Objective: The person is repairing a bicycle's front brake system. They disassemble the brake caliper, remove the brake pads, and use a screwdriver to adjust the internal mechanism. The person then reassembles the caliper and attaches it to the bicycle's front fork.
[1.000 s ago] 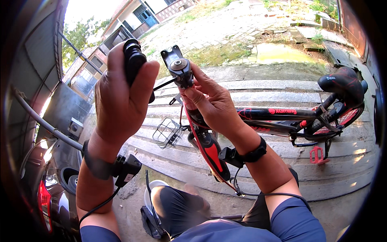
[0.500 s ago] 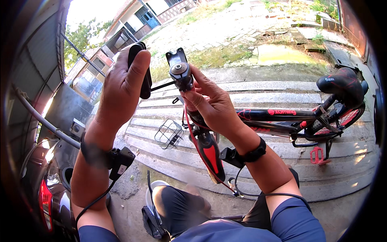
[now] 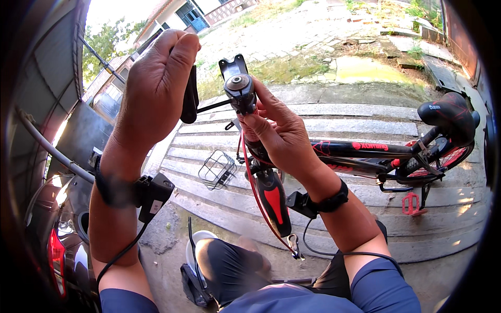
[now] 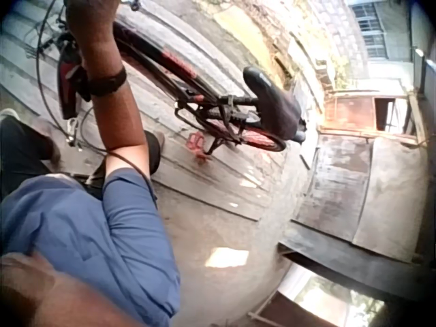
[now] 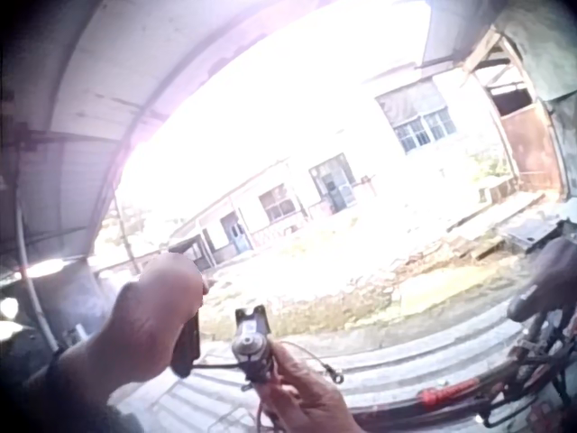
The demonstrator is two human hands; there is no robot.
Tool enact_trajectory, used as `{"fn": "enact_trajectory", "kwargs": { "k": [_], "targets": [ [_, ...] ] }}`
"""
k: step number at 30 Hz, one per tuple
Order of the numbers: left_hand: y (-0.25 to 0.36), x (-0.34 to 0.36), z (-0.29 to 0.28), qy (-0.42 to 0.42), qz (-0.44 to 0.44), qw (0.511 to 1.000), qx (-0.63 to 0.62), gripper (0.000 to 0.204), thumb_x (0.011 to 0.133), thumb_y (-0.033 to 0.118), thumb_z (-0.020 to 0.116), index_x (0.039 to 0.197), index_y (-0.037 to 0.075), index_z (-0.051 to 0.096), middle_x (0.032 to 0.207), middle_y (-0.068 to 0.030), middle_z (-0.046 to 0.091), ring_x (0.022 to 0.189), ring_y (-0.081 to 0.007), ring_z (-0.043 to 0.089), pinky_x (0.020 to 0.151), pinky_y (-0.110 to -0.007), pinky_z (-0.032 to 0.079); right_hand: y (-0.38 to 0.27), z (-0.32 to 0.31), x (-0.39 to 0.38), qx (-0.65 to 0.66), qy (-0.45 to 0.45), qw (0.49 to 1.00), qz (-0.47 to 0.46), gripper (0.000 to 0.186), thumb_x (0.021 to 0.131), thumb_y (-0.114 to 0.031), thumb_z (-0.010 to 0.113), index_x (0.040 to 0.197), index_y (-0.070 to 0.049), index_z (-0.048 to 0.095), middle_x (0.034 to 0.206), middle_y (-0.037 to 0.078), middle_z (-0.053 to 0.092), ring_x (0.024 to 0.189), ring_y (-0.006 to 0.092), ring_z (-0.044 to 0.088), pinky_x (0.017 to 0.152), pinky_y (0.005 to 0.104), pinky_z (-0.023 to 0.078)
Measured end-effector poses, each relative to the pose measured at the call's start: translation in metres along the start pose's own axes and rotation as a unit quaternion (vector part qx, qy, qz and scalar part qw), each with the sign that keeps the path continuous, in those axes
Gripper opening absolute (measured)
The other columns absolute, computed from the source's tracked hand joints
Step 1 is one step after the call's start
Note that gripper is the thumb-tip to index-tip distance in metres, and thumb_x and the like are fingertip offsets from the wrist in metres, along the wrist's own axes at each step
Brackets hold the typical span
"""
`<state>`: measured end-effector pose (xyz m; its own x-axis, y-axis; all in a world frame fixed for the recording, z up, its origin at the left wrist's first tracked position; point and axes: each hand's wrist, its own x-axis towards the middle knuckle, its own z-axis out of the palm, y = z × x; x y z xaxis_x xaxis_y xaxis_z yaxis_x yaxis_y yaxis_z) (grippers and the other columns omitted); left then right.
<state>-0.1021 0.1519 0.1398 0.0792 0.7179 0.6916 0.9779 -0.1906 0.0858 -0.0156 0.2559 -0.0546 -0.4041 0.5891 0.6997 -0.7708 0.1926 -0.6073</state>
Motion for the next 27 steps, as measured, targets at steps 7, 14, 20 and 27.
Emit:
{"fn": "enact_trajectory", "kwargs": {
  "k": [7,14,20,27],
  "targets": [
    [-0.003,0.0,0.003,0.002,-0.044,0.999,-0.001,0.038,0.106,0.035,0.046,0.099,0.002,0.062,0.078,-0.0002,0.055,0.073,-0.008,0.048,0.067,-0.024,0.041,-0.006,0.001,0.001,0.007,-0.005,1.0,0.002,0.058,0.094,-0.006,0.064,0.148,-0.013,0.045,0.111,0.009,0.064,0.095,0.0134,0.063,0.079,0.0276,0.053],
    [-0.006,0.007,0.007,-0.025,-0.166,0.98,-0.109,0.041,0.103,0.041,0.049,0.093,0.004,0.062,0.072,-0.0019,0.056,0.068,-0.0081,0.057,0.058,-0.027,0.044,-0.003,0.002,0.0,0.025,-0.004,1.0,-0.002,0.058,0.094,-0.004,0.064,0.149,-0.014,0.044,0.111,0.007,0.063,0.094,0.0119,0.062,0.079,0.0269,0.054],
    [-0.032,0.011,0.004,-0.186,-0.388,0.857,-0.284,0.042,0.102,0.044,0.051,0.095,0.005,0.063,0.073,-0.0053,0.062,0.063,-0.0113,0.063,0.054,-0.022,0.046,-0.005,0.0,0.001,0.022,-0.009,1.0,-0.008,0.059,0.095,-0.004,0.063,0.149,-0.015,0.044,0.11,0.005,0.062,0.093,0.0102,0.06,0.076,0.0258,0.053],
    [-0.021,0.002,0.009,-0.104,-0.36,0.886,-0.275,0.04,0.103,0.038,0.05,0.114,0.002,0.062,0.091,-0.0107,0.067,0.077,-0.0128,0.066,0.069,-0.024,0.054,-0.004,0.0,0.001,0.043,-0.01,0.999,0.006,0.058,0.094,-0.004,0.064,0.148,-0.013,0.045,0.11,0.006,0.06,0.093,0.0111,0.059,0.076,0.026,0.052]
  ]
}}
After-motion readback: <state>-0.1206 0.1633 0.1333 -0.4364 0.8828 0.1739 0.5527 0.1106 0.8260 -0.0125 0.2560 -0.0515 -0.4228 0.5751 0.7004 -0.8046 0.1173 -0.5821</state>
